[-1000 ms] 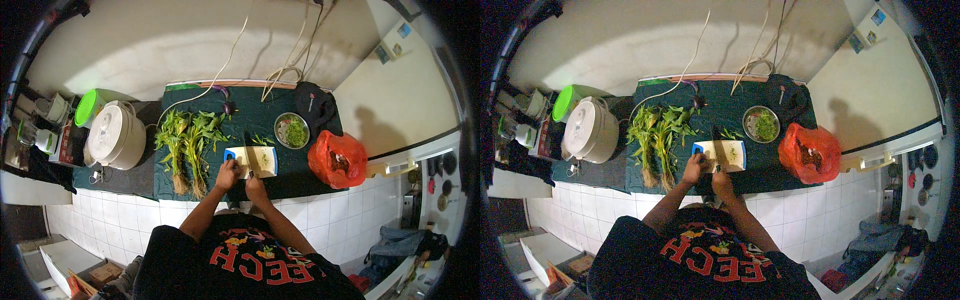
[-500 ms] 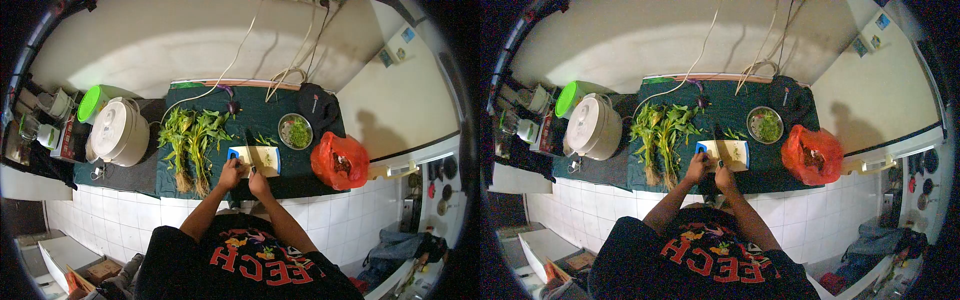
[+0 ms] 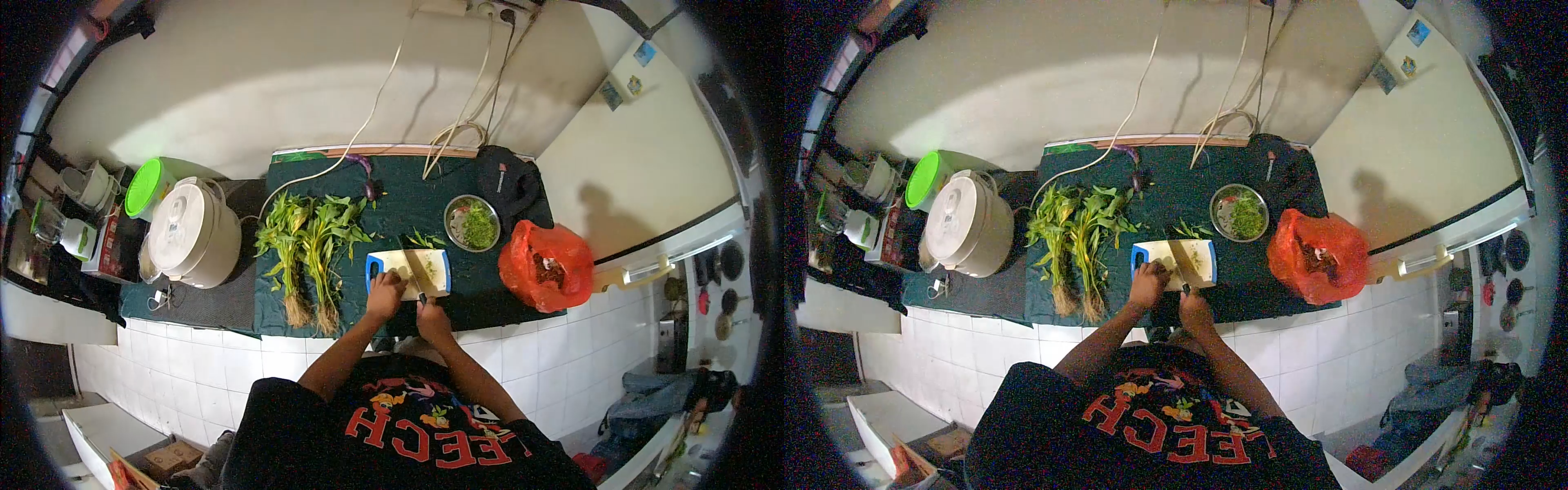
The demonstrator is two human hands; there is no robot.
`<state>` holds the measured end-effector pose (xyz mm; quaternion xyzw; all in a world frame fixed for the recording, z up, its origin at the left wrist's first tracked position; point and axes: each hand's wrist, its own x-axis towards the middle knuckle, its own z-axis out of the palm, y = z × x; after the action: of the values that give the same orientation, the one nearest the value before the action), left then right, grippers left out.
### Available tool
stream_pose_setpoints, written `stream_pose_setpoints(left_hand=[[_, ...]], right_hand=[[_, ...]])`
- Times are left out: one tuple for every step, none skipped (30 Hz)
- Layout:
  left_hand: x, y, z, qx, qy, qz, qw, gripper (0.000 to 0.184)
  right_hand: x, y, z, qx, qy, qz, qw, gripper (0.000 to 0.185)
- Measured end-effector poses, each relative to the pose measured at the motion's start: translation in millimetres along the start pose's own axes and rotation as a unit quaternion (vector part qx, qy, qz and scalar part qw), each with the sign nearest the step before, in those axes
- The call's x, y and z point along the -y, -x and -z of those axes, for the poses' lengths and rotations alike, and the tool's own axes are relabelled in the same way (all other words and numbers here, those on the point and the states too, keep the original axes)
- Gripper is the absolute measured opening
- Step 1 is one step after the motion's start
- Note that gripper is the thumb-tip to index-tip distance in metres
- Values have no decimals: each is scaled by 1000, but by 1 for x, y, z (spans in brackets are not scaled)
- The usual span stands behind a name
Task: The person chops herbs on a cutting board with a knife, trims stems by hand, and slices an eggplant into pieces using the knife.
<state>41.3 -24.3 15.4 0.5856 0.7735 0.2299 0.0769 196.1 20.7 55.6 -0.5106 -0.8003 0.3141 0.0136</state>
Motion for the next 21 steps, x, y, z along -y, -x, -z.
stream_pose_setpoints(left_hand=[[-4, -6, -4, -4, 15, -5, 1000, 23], [-8, -13, -8, -8, 30, -10, 999, 22], [-10, -25, -11, 48, 19, 2, 999, 20], [-21, -30, 0, 48, 19, 1, 999, 20], [-31, -31, 12, 45, 94, 63, 992, 18], [-40, -29, 23, 45, 168, 126, 977, 17], [-41, -30, 26, 48, 166, 125, 977, 17], [-41, -33, 30, 25, 215, 123, 968, 16], [-40, -35, 30, 3, 264, 121, 957, 16], [-40, -36, 29, 4, 262, 120, 958, 16], [-41, -37, 28, -16, 283, 125, 951, 18], [-42, -38, 29, -38, 303, 130, 943, 20], [-42, -40, 31, -40, 300, 131, 944, 20], [-41, -40, 32, -21, 204, 12, 979, 29], [-43, -39, 37, 1, 104, -107, 989, 39], [-48, -36, 41, 1, 101, -101, 990, 39], [-55, -35, 43, 0, 4, -180, 984, 47], [-60, -35, 42, 0, -93, -257, 962, 56], [-59, -36, 32, 19, -156, -257, 954, 61], [-56, -39, 27, 19, -161, -253, 954, 61], [-54, -42, 24, 11, -170, -232, 958, 61]], right_hand=[[-6, 3, 4, -17, 16, -10, 1000, 39], [-11, 3, 9, -35, 32, -21, 999, 39], [-15, 3, 17, -38, 33, -21, 999, 39], [-18, 5, 23, -69, 48, -8, 996, 40], [-20, 8, 29, -99, 61, 5, 993, 41], [-19, 13, 37, -97, 59, 1, 994, 41], [-17, 15, 47, -81, 84, 1, 993, 41], [-16, 14, 55, -67, 110, 1, 992, 41], [-20, 14, 58, -104, 96, 49, 989, 38], [-24, 13, 60, -105, 94, 49, 989, 38], [-28, 12, 61, -118, 99, 69, 986, 36], [-30, 10, 64, -130, 102, 91, 982, 35], [-33, 7, 67, -129, 100, 94, 982, 35], [-36, 5, 71, -141, 99, 119, 978, 34], [-38, 4, 75, -150, 97, 145, 973, 34], [-40, 5, 77, -146, 94, 148, 974, 34], [-43, 6, 81, -149, 93, 164, 971, 33], [-44, 6, 85, -153, 92, 180, 967, 32], [-47, 7, 90, -147, 100, 188, 966, 31], [-49, 8, 95, -146, 96, 192, 966, 31], [-52, 9, 101, -146, 103, 195, 965, 30]])
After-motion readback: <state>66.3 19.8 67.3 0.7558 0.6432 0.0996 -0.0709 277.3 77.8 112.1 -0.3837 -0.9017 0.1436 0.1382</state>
